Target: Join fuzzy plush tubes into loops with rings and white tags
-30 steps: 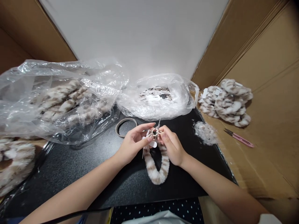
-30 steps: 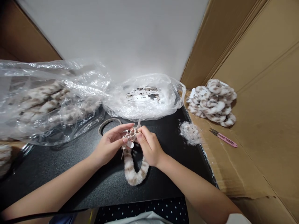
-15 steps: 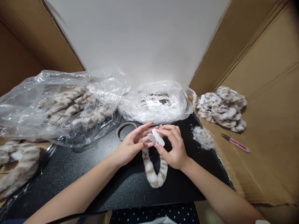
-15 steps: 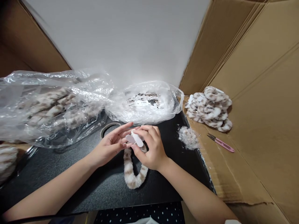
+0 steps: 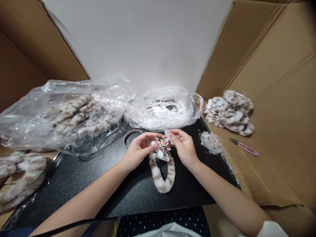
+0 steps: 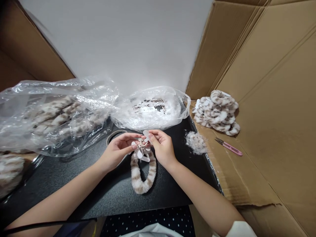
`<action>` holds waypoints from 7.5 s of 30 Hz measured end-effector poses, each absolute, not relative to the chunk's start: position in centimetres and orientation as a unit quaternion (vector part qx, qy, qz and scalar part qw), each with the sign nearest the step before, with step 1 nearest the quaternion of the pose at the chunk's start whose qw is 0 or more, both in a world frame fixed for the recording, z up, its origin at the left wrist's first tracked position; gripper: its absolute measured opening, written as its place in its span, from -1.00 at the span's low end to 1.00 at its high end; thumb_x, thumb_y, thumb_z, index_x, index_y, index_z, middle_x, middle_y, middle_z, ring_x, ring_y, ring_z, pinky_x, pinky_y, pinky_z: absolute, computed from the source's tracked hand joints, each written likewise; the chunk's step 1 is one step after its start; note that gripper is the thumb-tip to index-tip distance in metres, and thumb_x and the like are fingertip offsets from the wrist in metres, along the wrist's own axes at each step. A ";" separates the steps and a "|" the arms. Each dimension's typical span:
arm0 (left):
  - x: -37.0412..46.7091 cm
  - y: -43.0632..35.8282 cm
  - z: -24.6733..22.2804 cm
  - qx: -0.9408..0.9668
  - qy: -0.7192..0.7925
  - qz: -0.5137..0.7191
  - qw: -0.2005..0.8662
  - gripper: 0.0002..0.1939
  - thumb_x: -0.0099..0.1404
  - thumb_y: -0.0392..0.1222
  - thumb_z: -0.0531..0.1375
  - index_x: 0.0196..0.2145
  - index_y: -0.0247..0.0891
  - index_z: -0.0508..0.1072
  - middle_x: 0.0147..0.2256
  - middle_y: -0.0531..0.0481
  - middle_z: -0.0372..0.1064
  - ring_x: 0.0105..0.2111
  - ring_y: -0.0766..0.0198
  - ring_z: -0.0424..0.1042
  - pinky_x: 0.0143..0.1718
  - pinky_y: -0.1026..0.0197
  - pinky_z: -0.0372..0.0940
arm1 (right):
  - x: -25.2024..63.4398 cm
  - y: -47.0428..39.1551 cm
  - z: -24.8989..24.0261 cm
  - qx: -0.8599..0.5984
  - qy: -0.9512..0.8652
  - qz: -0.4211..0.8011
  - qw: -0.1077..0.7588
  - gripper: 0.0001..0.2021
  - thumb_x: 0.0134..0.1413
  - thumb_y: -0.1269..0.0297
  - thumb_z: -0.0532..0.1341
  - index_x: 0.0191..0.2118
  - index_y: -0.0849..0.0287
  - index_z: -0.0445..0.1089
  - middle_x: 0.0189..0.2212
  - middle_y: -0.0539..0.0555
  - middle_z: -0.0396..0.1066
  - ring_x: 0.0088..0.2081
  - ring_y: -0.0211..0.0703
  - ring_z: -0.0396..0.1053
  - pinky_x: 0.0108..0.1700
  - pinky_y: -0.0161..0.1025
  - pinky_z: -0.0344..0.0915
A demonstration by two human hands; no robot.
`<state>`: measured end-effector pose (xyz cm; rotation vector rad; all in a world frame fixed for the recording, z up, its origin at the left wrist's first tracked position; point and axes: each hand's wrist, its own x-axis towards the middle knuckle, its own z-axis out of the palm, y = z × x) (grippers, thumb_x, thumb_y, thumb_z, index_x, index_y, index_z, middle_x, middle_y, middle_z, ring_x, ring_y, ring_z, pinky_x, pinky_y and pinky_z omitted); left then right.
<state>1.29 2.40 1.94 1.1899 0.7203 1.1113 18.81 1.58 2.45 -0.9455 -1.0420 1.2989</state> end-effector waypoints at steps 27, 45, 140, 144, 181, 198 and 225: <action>1.1 2.7 1.2 0.670 0.314 0.481 0.471 -0.92 0.29 -0.21 0.22 -0.32 -0.25 0.38 -0.17 -0.12 0.37 -0.10 0.19 0.40 -0.08 0.15 0.32 | 22.9 4.7 8.6 -0.380 -0.715 0.412 0.418 -0.87 -0.02 0.43 0.28 -0.28 0.17 0.42 -0.28 0.05 0.50 -0.16 -0.12 0.50 0.00 -0.07 0.41; 1.9 9.3 7.4 0.602 0.315 0.213 0.702 -0.69 0.25 -0.10 0.20 -0.12 -0.29 0.56 -0.08 -0.17 0.54 -0.03 0.04 0.48 0.09 0.02 0.28 | 21.5 10.9 10.7 -0.337 -0.763 0.445 0.325 -0.80 -0.02 0.49 0.23 -0.22 0.15 0.35 -0.34 0.01 0.44 -0.24 -0.16 0.46 -0.15 -0.20 0.40; 0.6 8.9 8.9 0.833 0.393 0.162 0.353 -0.70 0.32 -0.03 0.08 -0.35 -0.28 0.50 -0.44 0.01 0.42 -0.41 0.24 0.35 -0.33 0.23 0.24 | 22.4 10.4 10.4 -0.378 -0.701 0.522 0.307 -0.66 -0.12 0.53 0.31 -0.16 0.18 0.33 -0.39 -0.01 0.43 -0.38 -0.25 0.45 -0.31 -0.27 0.47; 0.4 9.1 8.7 0.812 0.388 0.172 0.402 -0.67 0.33 0.02 0.09 -0.37 -0.28 0.48 -0.41 -0.01 0.43 -0.40 0.23 0.37 -0.32 0.22 0.27 | 22.6 10.8 10.3 -0.401 -0.655 0.542 0.340 -0.71 -0.07 0.53 0.32 -0.18 0.19 0.33 -0.45 -0.03 0.40 -0.43 -0.28 0.43 -0.33 -0.28 0.45; 2.2 8.3 6.7 0.521 0.226 0.229 0.790 -0.52 0.36 0.12 0.06 0.01 -0.30 0.46 -0.10 -0.21 0.53 -0.07 -0.02 0.48 0.03 -0.01 0.25 | 21.1 9.3 11.4 -0.384 -0.676 0.454 0.435 -0.80 -0.07 0.54 0.28 -0.27 0.21 0.36 -0.53 -0.08 0.40 -0.51 -0.32 0.39 -0.42 -0.33 0.39; 2.9 8.1 6.0 0.376 0.186 0.231 0.878 -0.54 0.39 0.01 0.02 0.08 -0.34 0.38 -0.04 -0.26 0.50 -0.08 -0.04 0.51 -0.08 -0.03 0.39 | 22.0 10.3 10.6 -0.433 -0.656 0.464 0.410 -0.79 -0.09 0.55 0.26 -0.27 0.22 0.36 -0.55 -0.06 0.38 -0.55 -0.29 0.40 -0.51 -0.33 0.37; 2.4 7.8 5.9 0.632 0.339 0.337 0.610 -0.36 0.12 -0.19 0.38 0.14 0.00 0.32 0.27 -0.07 0.14 0.27 -0.04 0.12 0.25 -0.14 0.08 | 22.6 8.8 12.9 -0.370 -0.702 0.401 0.458 -0.83 -0.05 0.41 0.32 -0.28 0.22 0.38 -0.47 -0.04 0.37 -0.41 -0.31 0.36 -0.32 -0.31 0.35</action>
